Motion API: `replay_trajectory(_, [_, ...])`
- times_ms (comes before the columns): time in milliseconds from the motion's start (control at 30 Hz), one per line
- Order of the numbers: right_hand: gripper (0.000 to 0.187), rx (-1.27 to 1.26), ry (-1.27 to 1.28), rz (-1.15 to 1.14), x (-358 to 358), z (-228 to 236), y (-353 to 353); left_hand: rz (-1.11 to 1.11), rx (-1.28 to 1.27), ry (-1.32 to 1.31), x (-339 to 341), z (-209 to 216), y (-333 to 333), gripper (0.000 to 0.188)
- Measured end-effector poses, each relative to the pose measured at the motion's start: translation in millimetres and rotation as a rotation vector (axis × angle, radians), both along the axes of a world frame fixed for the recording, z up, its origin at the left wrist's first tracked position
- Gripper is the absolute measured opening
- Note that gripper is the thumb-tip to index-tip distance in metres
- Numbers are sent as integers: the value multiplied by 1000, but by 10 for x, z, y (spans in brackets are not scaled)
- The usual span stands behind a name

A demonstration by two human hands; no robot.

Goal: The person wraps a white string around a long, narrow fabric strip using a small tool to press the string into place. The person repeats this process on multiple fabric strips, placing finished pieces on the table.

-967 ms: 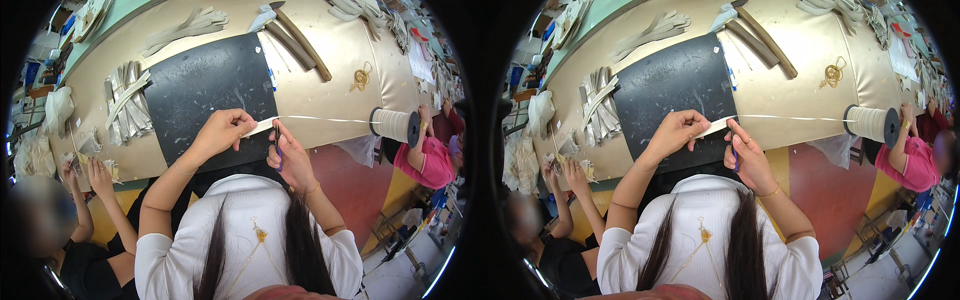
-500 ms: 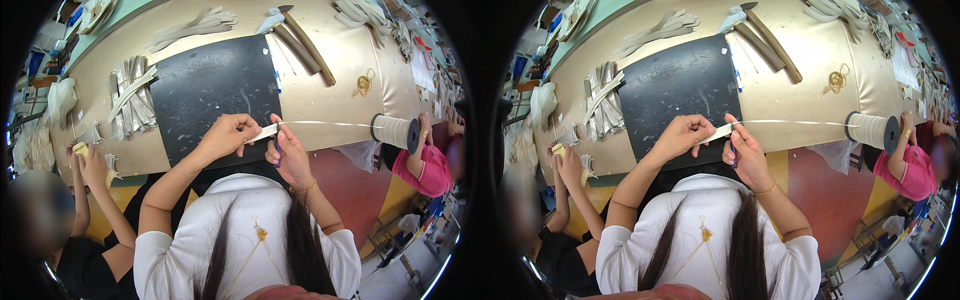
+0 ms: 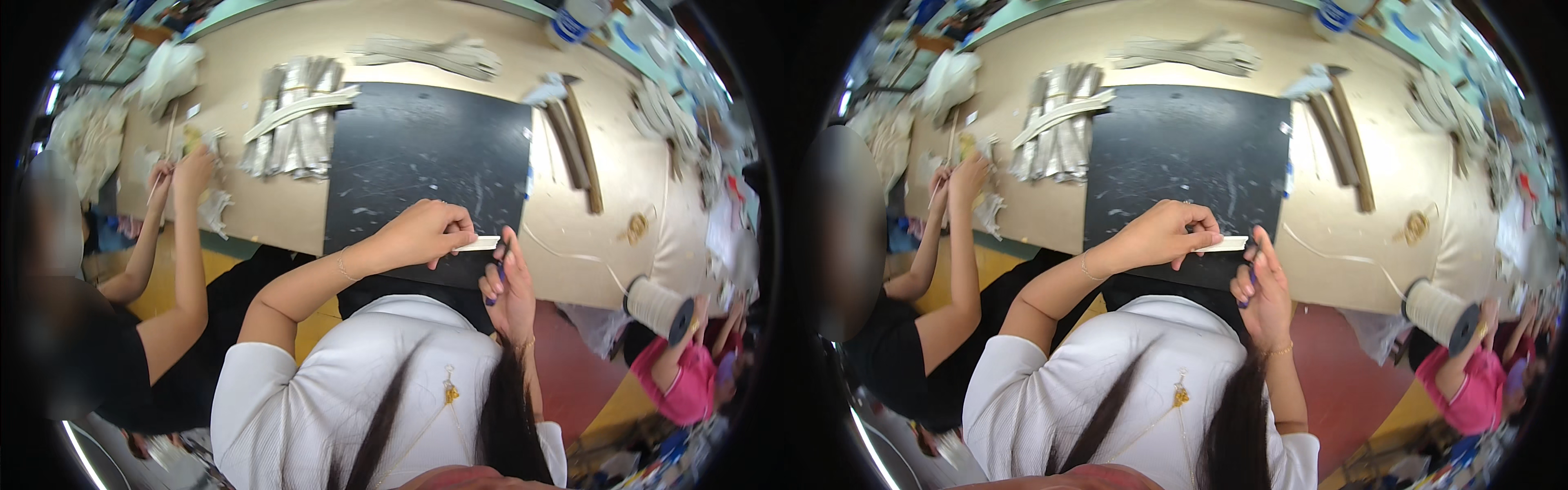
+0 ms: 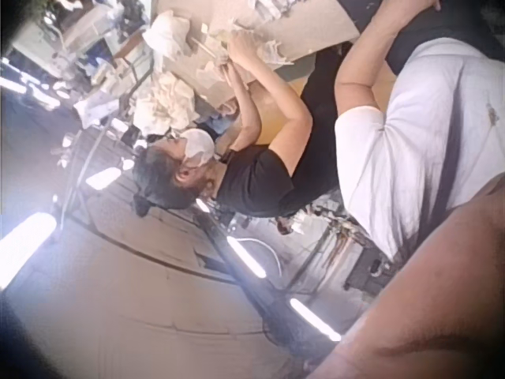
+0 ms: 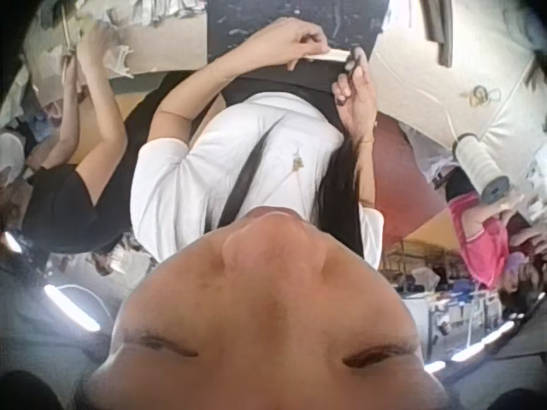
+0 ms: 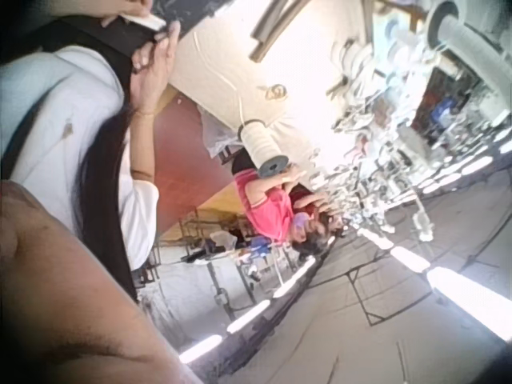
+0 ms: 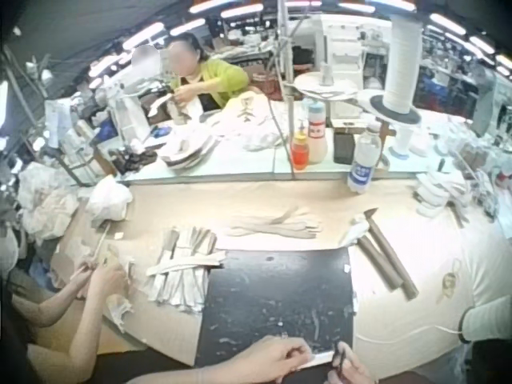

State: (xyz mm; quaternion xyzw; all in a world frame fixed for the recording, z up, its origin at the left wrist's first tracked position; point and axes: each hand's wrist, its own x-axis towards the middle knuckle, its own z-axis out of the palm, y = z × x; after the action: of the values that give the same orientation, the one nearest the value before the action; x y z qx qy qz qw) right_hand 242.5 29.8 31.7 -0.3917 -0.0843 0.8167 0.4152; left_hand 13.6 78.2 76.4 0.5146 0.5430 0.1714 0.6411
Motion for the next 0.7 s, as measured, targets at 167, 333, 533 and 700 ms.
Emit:
replay_trajectory(167, [54,18,88,65,49,-13,33,94,507,654,-690,283,112,15])
replay_trajectory(333, [40,161,-322,252,279,-1,23,252,619,811,-1683,78,578,23])
replay_trajectory(533, [21,945,-1568,252,738,151,357,230,1015,844,-1628,-448,743,28])
replay_trajectory(700, [19,947,-1739,451,959,-153,349,-92,973,539,-402,-493,687,28])
